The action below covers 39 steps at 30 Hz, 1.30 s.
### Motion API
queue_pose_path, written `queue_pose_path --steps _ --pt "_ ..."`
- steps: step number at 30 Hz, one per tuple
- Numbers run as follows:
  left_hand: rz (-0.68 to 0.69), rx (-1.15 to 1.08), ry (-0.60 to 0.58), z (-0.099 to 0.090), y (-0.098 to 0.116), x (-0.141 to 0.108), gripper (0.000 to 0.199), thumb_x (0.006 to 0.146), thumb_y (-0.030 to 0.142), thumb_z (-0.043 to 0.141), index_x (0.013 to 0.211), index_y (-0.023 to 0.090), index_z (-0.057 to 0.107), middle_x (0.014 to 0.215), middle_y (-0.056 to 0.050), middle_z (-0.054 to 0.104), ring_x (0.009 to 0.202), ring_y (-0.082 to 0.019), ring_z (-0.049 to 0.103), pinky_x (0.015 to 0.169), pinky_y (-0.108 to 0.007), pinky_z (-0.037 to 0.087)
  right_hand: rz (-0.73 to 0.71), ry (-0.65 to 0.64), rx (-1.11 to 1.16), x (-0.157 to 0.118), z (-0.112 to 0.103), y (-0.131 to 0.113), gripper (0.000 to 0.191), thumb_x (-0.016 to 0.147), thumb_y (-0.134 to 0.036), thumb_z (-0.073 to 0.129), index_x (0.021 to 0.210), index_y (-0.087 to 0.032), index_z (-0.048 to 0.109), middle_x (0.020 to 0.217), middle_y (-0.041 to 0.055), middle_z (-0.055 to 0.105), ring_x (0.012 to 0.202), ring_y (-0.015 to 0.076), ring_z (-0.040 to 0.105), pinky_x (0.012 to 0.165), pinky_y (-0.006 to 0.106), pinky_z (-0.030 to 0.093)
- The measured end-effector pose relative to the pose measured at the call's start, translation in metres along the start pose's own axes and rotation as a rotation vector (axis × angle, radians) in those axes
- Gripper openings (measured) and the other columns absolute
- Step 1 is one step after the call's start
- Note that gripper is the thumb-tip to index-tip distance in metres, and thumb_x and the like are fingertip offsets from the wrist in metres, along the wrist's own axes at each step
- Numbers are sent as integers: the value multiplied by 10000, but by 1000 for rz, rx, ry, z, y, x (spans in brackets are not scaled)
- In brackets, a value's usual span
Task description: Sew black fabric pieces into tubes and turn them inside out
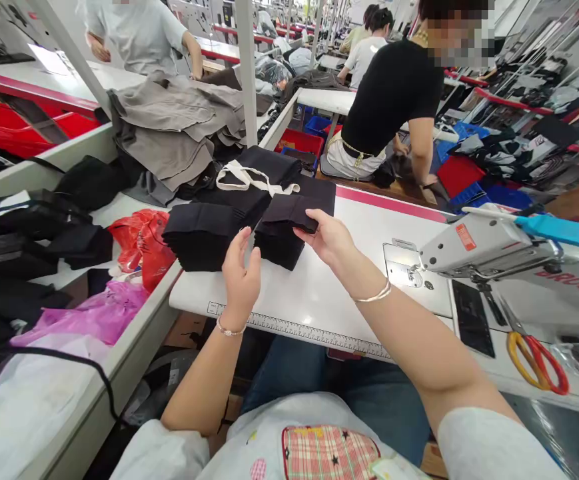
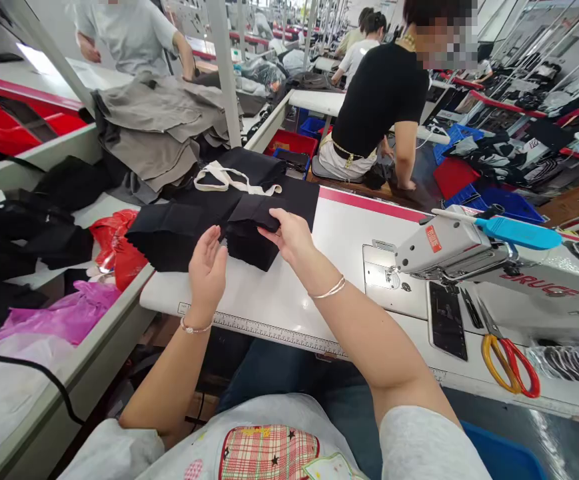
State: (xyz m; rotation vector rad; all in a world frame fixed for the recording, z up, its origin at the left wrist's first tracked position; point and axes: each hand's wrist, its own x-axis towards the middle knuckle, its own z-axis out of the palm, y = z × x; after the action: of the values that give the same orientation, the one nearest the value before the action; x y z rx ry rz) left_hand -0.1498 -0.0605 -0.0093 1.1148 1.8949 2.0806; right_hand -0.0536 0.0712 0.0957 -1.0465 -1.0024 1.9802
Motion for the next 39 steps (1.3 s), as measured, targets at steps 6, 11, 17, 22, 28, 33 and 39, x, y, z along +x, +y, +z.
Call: queue_pose_path --steps 6,11,17,22,28,33,39 --pt "-69 -17 -22 13 -12 19 475 944 373 509 1391 215 480 1458 -112 502 1369 -232 459 1168 -431 362 53 -26 -147 19 2 7 170 747 -34 628 760 -175 533 615 -5 640 588 140 643 583 336 641" --pt "-97 -57 -71 16 -10 31 426 957 376 481 1344 210 542 1415 -95 555 1329 -220 504 1153 -402 378 128 -98 -266 14 -10 -1 369 640 -24 716 893 -204 518 621 -15 642 535 174 656 479 329 602" --pt "-99 -110 -62 14 -12 33 398 946 368 517 1305 216 593 1369 -72 601 1301 -212 534 1135 -381 404 93 -150 -708 21 -14 -11 347 682 -189 745 971 -226 557 638 -24 622 525 173 626 513 357 574" --pt "-115 -94 -72 13 -14 31 407 940 383 530 1315 234 587 1364 -57 606 1300 -214 537 1143 -385 397 -406 -18 -1261 25 -8 -16 306 692 -349 785 916 -189 650 850 71 622 891 277 631 837 452 525" --pt "-81 -77 -71 14 -17 31 431 948 410 509 1337 233 563 1398 -61 576 1338 -215 497 1154 -373 376 -630 -137 -1468 26 9 -4 575 803 -552 663 1238 -181 612 1287 164 507 1258 406 445 1035 595 375" --pt "-74 -81 -67 14 -20 32 420 949 401 511 1327 227 571 1381 -64 591 1319 -214 516 1140 -374 394 -682 -492 -1491 53 8 -12 681 751 -506 737 1352 -254 542 1370 113 529 1313 360 423 1085 606 312" --pt "-84 -67 -84 13 -22 30 421 958 392 493 1345 238 555 1397 -60 578 1319 -207 516 1148 -383 384 -459 -752 -1386 68 11 -35 719 635 -364 822 1309 -270 590 1375 55 573 1282 289 508 1097 463 372"
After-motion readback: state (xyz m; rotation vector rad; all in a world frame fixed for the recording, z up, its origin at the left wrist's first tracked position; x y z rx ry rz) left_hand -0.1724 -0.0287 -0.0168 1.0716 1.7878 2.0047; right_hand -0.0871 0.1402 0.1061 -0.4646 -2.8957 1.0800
